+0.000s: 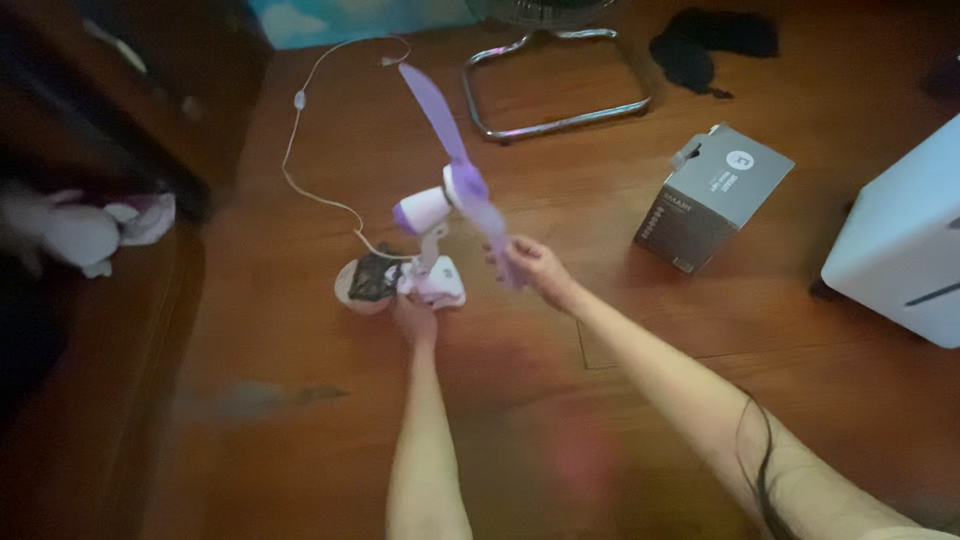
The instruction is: The person unpacks a small purple clip fan from its box, attaches the fan to its clip base, and arranges its power cord on the floor. They then reposition a larger standing fan and sweep the wooden floor with a small hand broom.
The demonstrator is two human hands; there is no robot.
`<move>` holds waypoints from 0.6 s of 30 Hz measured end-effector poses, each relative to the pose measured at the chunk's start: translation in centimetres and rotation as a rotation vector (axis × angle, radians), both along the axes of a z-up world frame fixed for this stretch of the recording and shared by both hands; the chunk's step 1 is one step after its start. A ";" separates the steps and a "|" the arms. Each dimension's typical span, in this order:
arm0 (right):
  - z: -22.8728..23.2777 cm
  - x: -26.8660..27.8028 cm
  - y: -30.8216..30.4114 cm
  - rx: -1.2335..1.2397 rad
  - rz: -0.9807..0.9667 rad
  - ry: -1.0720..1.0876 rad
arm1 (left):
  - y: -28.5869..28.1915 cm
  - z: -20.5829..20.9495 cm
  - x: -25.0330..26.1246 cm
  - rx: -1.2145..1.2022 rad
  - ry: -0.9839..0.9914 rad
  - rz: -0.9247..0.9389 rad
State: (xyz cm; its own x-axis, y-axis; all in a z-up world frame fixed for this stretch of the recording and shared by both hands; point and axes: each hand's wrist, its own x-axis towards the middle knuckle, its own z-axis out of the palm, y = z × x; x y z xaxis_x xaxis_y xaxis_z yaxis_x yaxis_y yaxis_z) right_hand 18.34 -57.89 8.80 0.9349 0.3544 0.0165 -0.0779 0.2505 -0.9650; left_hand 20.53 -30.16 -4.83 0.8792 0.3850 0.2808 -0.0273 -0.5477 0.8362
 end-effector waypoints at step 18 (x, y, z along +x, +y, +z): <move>-8.3 4.0 9.0 -0.300 -0.034 -0.204 | 2.9 7.0 -0.9 -0.246 0.587 -0.144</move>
